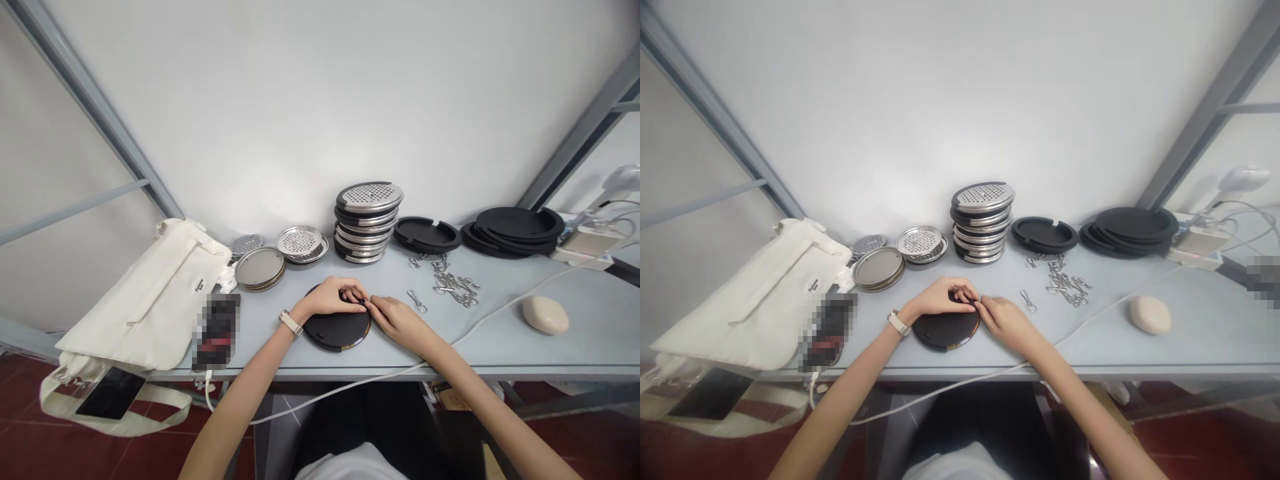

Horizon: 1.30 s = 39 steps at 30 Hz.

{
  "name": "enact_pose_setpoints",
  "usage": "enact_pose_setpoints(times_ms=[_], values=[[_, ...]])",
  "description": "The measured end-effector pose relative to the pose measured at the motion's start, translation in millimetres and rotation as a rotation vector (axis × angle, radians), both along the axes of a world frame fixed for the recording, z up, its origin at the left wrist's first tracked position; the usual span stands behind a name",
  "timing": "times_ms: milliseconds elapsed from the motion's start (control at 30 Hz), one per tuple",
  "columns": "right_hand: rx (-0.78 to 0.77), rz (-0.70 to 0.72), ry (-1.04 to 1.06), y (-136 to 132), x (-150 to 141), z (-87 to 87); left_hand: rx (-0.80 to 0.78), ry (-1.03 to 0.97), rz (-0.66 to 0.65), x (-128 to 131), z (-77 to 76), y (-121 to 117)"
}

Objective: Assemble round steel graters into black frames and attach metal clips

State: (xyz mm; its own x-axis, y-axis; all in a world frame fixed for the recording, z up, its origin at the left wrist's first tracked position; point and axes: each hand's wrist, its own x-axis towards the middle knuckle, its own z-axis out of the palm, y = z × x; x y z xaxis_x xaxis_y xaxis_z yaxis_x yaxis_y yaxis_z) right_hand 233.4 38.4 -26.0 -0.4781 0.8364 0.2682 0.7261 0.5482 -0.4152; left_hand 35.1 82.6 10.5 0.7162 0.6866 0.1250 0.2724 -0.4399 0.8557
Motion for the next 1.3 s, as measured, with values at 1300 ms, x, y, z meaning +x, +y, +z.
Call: enact_pose_setpoints(times_ms=[1300], values=[[-0.027, 0.024, -0.030, -1.5, 0.2, 1.1, 0.000, -0.011, -0.023, -0.4, 0.1, -0.3]])
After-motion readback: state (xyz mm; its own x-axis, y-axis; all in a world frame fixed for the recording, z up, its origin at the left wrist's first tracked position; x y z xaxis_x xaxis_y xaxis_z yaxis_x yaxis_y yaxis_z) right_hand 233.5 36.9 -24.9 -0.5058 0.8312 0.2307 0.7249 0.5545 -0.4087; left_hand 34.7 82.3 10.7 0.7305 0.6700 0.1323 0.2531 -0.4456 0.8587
